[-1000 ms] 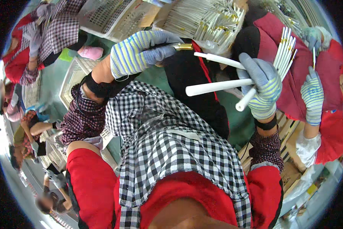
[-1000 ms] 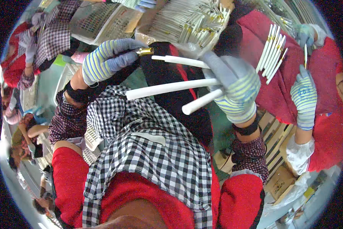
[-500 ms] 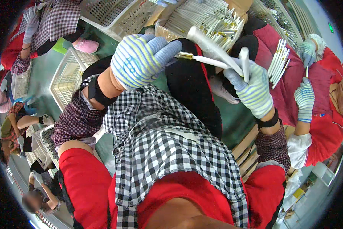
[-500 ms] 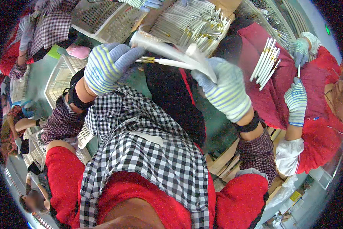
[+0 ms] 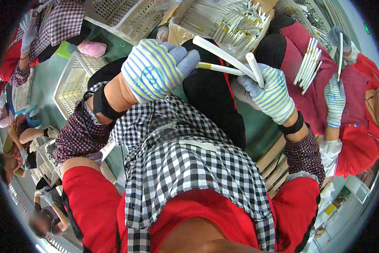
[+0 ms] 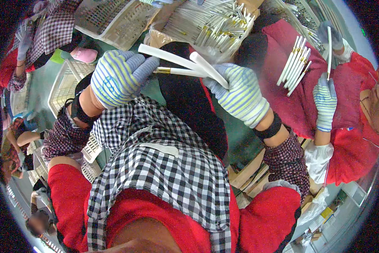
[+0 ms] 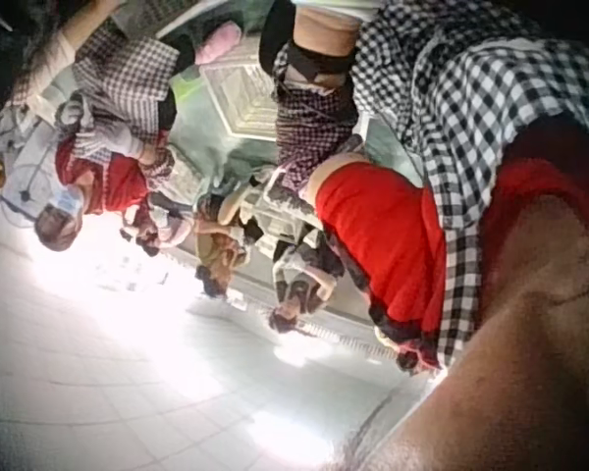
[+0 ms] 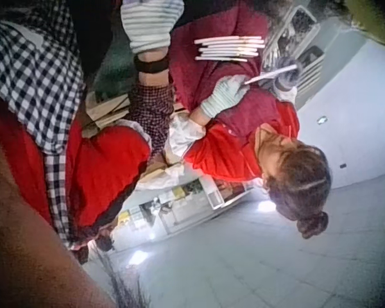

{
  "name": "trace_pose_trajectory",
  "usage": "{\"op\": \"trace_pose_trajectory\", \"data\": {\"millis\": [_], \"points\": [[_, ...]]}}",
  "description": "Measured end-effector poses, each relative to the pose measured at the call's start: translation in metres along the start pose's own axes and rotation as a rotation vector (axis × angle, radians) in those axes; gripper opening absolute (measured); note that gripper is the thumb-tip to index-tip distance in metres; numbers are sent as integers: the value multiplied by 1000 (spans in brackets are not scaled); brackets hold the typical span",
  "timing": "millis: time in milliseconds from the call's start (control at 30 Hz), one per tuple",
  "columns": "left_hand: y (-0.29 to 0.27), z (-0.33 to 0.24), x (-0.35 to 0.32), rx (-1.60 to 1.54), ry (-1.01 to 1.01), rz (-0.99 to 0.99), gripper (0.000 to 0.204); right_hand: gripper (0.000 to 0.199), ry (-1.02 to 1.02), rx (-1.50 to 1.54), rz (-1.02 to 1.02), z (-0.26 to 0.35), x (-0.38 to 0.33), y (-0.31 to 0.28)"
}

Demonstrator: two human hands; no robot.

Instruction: The recorder is assembling small plastic tubes by attaching metallic tips and sorting them into various baskets.

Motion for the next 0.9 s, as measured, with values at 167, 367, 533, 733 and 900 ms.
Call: {"op": "trace_pose_trajectory", "data": {"millis": [167,367,533,733,900], "points": [[17,10,-12,-309,-260,421,23,29,-281,-379,-34,22,11,-1],[9,17,-9,-810,-530,224,24,29,-221,-148,-169,69,32,-10],[-10,-6,-14,-1736,-958,-289,35,34,205,973,13,81,30,11],[19,-59,-38,-1859,-967,-311,52,34,37,704,12,78,35,63],[5,-78,-43,-2084,-1137,-258,48,58,200,1008,85,73,48,73]]}}
Point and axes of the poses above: each hand's wrist, its own x-axis towards the middle knuckle, its own y-axis out of the palm, z = x × y, the point moved 4 cm from there along x, towards the middle knuckle, and after that the axes turned 3 degrees about y, right-handed, at the moved point
